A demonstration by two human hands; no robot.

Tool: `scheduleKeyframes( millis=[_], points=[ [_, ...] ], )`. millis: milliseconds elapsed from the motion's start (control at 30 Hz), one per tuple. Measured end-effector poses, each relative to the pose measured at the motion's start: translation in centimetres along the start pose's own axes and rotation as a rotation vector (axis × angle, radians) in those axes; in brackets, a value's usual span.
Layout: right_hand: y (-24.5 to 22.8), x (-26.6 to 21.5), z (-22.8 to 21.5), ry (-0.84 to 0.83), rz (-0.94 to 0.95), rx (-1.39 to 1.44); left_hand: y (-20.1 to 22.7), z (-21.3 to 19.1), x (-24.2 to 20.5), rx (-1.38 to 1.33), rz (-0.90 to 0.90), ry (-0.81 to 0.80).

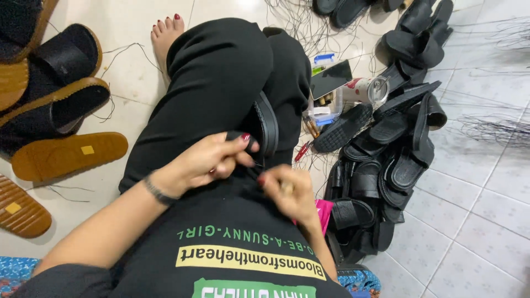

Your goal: Hand-sewing the upper part of black sandals to their soles using a needle and thread while sitting on the floor.

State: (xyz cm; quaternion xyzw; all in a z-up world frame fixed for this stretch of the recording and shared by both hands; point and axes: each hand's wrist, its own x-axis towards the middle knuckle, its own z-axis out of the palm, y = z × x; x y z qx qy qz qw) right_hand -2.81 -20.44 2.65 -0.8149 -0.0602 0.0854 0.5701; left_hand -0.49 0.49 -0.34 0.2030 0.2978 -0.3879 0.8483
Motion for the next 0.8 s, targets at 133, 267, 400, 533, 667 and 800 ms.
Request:
scheduleKeyframes(
  millis=[133,267,400,533,667,800],
  points=[
    [-7.0,1.5,-2.5,-0.719,-0.195,-0.035,1.4,-1.7,-3.5,0.138,-0.141,-0.105],
    [-5.5,2.3,-7.2,-0.727,-0.244,-0.252,10.3,-10.4,-9.6,0.274,0.265,-0.203],
    [-5.8,2.4,-6.1,-0.620,-0.084,-0.766,12.8,-20.1,-10.1,1.114,0.562,0.717],
    [-6.7,3.0,-5.2,-0.519,-0.369,-1.015,10.5,-13.7,-7.6,2.208,1.072,1.130],
    [-7.7,3.3,-4.4,-0.467,-0.382,-1.067,4.9,-1.6,-4.3,2.003,1.204,0.288],
    [-7.8,3.3,-4.5,-0.497,-0.326,-1.105,2.0,-1.2,-0.2,2.105,1.283,0.188]
  ],
)
